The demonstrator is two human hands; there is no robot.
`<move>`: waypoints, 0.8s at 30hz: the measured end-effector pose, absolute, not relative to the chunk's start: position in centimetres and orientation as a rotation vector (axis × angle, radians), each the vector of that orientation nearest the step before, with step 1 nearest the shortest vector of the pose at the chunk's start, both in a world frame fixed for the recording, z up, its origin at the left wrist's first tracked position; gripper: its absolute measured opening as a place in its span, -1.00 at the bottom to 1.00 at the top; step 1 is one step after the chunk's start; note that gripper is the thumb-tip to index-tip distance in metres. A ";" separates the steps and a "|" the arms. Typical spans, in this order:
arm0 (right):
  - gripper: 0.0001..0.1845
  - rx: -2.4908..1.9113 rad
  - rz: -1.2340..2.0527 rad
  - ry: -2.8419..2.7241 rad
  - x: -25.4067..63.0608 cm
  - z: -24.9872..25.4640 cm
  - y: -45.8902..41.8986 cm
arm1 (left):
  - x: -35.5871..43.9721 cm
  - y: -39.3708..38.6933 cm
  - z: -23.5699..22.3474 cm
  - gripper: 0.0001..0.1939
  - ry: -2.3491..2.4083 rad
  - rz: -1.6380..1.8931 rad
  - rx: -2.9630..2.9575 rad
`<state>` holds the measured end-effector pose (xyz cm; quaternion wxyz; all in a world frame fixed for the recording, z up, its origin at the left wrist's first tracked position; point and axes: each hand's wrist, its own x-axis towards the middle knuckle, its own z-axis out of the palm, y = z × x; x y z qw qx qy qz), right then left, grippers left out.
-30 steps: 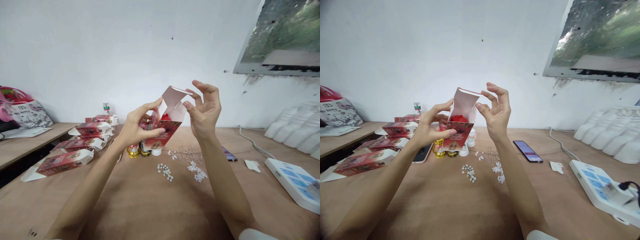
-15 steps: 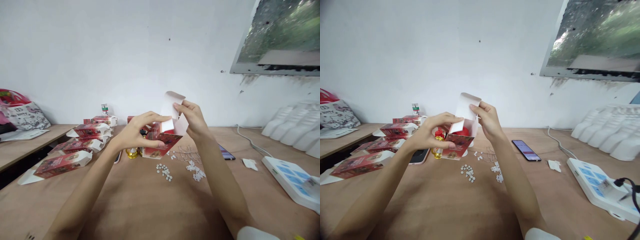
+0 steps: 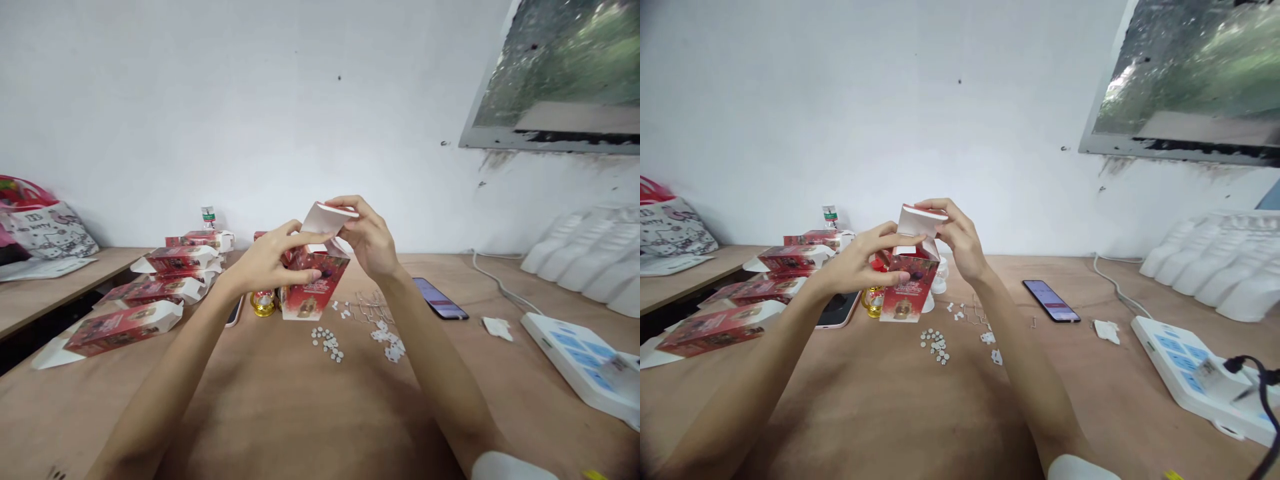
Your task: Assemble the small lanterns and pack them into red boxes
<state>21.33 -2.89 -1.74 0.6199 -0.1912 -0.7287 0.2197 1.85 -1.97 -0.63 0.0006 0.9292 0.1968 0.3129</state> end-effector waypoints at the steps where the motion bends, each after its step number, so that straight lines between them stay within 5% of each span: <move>1: -0.70 -0.406 0.514 -1.735 21.4 -1.6 -3.2 | 1.7 -1.9 -0.5 -0.59 0.604 1.002 2.906; 6: -0.63 -0.448 0.401 -1.883 20.8 -1.5 -4.1 | 1.5 -1.6 -0.6 -0.62 0.571 1.164 2.820; 14: -0.65 -0.441 0.213 -1.882 21.0 -1.7 -3.7 | 2.2 -2.2 -1.0 -0.35 0.473 1.381 2.307; 20: -0.51 -0.562 0.236 -2.088 21.6 -1.3 -4.4 | 2.0 -1.6 -0.9 -0.46 0.560 1.430 2.292; 24: -0.41 -0.807 -0.135 -2.013 23.7 -1.2 -3.5 | 2.0 -5.1 0.0 -0.58 0.681 1.613 2.498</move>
